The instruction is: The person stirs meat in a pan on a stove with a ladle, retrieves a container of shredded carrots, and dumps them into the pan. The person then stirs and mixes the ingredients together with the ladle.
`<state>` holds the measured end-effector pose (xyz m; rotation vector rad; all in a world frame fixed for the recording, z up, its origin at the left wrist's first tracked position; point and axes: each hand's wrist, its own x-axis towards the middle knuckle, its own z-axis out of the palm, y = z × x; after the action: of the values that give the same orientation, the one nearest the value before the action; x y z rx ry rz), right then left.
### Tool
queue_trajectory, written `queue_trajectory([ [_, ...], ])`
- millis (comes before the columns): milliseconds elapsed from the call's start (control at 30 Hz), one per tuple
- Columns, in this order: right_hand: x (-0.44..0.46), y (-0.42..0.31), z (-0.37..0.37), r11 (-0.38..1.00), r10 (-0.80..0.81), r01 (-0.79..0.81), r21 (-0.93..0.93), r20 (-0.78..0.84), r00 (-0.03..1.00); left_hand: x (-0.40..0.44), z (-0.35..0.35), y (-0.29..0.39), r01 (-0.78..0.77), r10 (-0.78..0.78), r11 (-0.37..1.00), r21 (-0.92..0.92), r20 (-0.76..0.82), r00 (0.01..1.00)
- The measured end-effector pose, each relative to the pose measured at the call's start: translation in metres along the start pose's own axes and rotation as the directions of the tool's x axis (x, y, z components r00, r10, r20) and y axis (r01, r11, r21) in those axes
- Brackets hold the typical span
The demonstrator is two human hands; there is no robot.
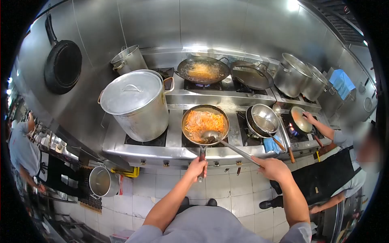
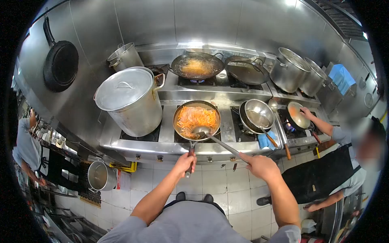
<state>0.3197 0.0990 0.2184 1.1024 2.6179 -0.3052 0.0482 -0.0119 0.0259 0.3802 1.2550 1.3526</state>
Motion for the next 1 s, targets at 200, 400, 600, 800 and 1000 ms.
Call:
queue_trajectory([
  [200,0.052,0.006,0.018,1.000,0.023,-0.022,0.008,-0.214,0.976,0.040,0.024,0.039,-0.086,0.086,0.996,0.038,0.022,0.996],
  [400,0.026,-0.005,0.012,0.997,0.074,-0.069,0.034,-0.179,0.981,0.024,0.002,-0.023,-0.113,0.109,0.980,0.161,0.032,0.994],
  [600,0.009,0.005,0.005,0.999,0.023,-0.023,-0.029,0.023,0.999,0.040,0.015,0.032,-0.012,0.010,0.997,0.079,0.021,1.000],
  [800,0.040,-0.010,0.017,0.993,0.121,-0.121,0.009,-0.158,0.980,0.047,0.002,-0.019,-0.158,0.154,0.972,0.174,0.037,0.987],
  [1000,-0.004,0.018,0.017,0.978,0.003,0.019,0.208,-0.108,0.994,0.031,-0.005,-0.010,-0.001,0.002,0.991,0.132,-0.006,1.000],
])
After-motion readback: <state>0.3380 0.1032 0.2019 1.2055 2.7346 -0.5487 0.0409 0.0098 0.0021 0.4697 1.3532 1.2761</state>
